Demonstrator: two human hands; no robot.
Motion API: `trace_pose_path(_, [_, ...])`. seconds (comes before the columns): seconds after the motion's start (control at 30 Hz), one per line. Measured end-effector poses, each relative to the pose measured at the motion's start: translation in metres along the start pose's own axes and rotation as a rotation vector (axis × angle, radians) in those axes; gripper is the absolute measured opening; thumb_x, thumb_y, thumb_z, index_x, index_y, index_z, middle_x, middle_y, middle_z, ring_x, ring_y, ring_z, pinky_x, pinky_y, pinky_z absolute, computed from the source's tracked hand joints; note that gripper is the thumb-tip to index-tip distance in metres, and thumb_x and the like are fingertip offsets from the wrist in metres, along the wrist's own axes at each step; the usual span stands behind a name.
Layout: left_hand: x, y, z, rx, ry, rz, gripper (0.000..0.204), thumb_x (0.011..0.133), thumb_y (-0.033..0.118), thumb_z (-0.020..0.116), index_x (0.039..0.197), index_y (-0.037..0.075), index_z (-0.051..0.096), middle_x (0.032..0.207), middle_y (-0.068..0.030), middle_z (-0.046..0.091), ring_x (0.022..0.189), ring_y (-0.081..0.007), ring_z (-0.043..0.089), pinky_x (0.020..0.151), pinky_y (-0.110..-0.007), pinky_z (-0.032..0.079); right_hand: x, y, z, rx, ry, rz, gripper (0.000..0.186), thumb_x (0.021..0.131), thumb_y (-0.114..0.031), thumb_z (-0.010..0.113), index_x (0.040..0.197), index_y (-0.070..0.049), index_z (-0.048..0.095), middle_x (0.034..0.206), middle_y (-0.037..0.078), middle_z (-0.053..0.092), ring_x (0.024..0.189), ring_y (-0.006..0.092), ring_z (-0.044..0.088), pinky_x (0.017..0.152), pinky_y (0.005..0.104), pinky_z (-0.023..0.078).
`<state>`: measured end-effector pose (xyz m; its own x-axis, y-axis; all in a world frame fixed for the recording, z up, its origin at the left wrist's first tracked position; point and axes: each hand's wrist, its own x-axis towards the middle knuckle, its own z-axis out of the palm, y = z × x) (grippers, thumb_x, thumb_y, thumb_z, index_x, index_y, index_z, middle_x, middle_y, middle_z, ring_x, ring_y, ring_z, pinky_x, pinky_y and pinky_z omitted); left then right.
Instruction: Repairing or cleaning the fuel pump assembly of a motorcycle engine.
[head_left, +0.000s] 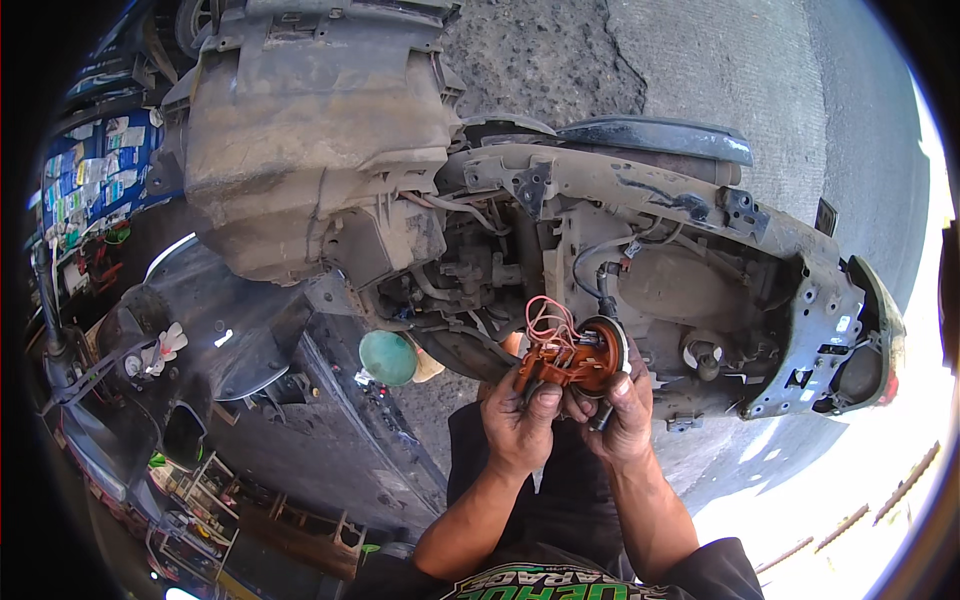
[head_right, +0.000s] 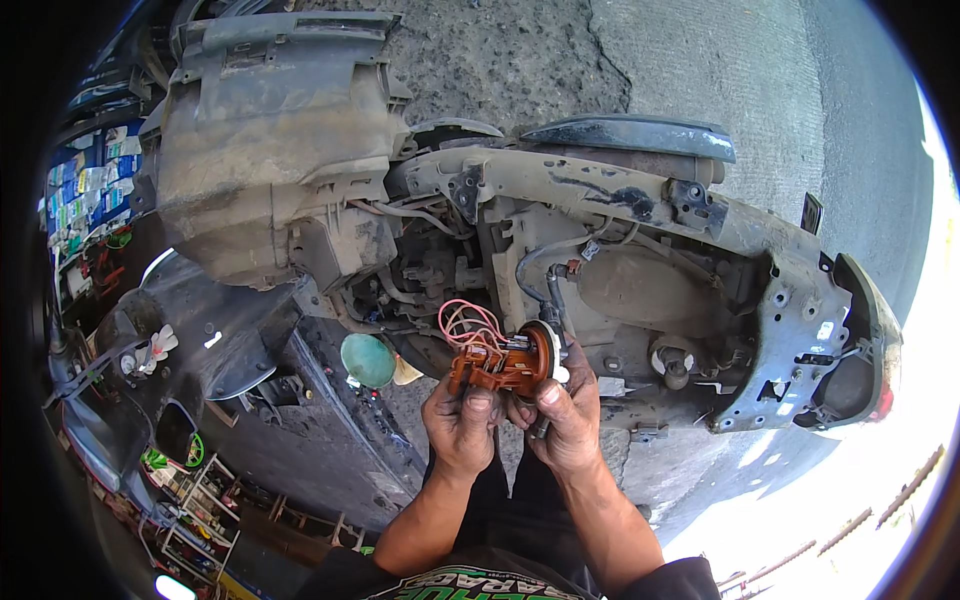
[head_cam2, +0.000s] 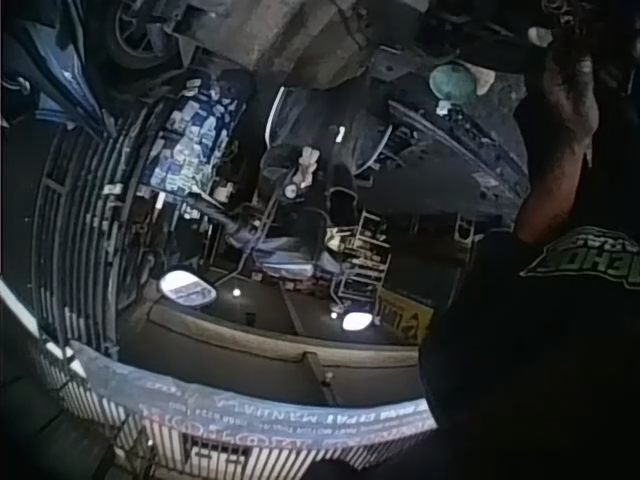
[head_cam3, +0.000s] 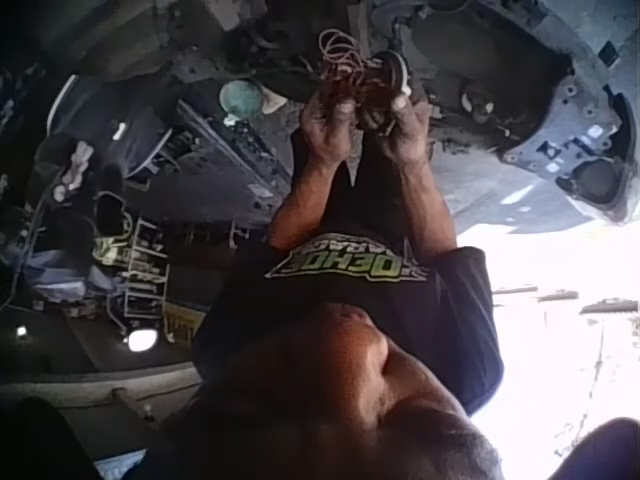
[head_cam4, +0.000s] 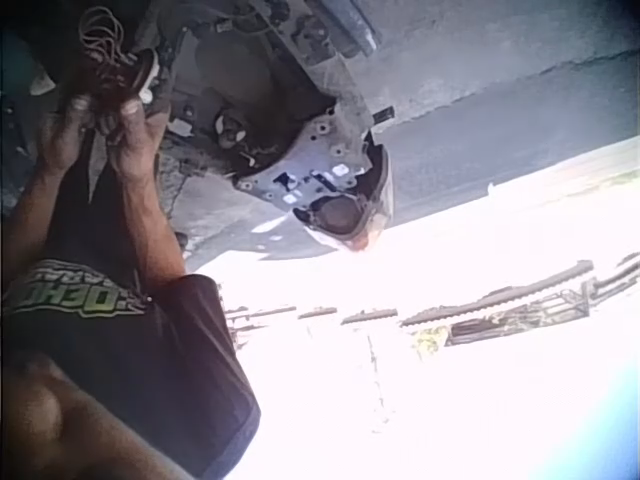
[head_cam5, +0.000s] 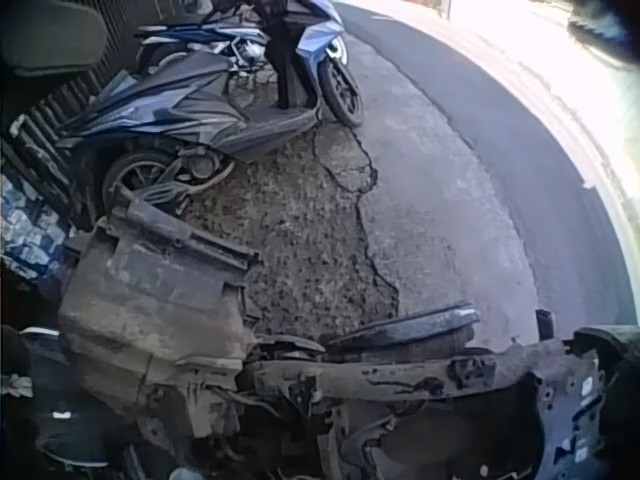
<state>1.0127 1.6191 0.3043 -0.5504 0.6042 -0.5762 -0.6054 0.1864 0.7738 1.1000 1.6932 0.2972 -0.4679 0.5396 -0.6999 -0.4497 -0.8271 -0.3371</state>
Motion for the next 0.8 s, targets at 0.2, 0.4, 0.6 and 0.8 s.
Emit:
trace_pose_path(0.2, [-0.002, -0.005, 0.003, 0.069, 0.065, 0.048, 0.054, 0.093, 0.044, 0.066, 0.117, -0.004, 0.060, 0.081, 0.0009, 0.059, 0.064, -0.0036, 0.049, 0.056, -0.019, 0.038, -0.001, 0.000, 0.001, -0.044, 0.009, -0.015, 0.078, 0.078, -0.031, 0.084, 0.135, 0.000, 0.042, 0.099, 0.010, 0.063, 0.059, 0.0103, 0.054, 0.047, 0.0221, 0.040])
trace_pose_path(0.4, [-0.001, -0.015, 0.000, 0.494, 0.102, 0.334, 0.055, 0.096, 0.041, 0.062, 0.123, -0.007, 0.057, 0.089, -0.0036, 0.064, 0.070, -0.0052, 0.054, 0.059, -0.019, 0.042, -0.002, 0.000, 0.000, 0.022, 0.030, 0.009, 0.078, 0.078, -0.030, 0.085, 0.135, 0.000, 0.042, 0.100, 0.010, 0.062, 0.060, 0.0106, 0.054, 0.047, 0.0223, 0.041])
trace_pose_path(0.6, [0.001, -0.002, 0.006, -0.122, -0.007, -0.037, 0.053, 0.094, 0.039, 0.067, 0.122, -0.005, 0.057, 0.080, 0.0016, 0.058, 0.062, -0.0023, 0.047, 0.052, -0.018, 0.037, -0.003, -0.001, -0.002, -0.005, 0.031, -0.031, 0.075, 0.078, -0.029, 0.085, 0.133, -0.001, 0.043, 0.099, 0.010, 0.062, 0.060, 0.0108, 0.054, 0.047, 0.0225, 0.041])
trace_pose_path(0.8, [-0.003, -0.004, 0.018, -0.012, 0.142, 0.049, 0.051, 0.093, 0.039, 0.068, 0.120, -0.003, 0.058, 0.078, 0.0043, 0.055, 0.060, -0.0019, 0.044, 0.050, -0.018, 0.034, -0.003, 0.002, 0.001, -0.037, 0.049, -0.042, 0.073, 0.078, -0.028, 0.084, 0.133, -0.001, 0.044, 0.097, 0.009, 0.062, 0.059, 0.0105, 0.054, 0.048, 0.0230, 0.041])
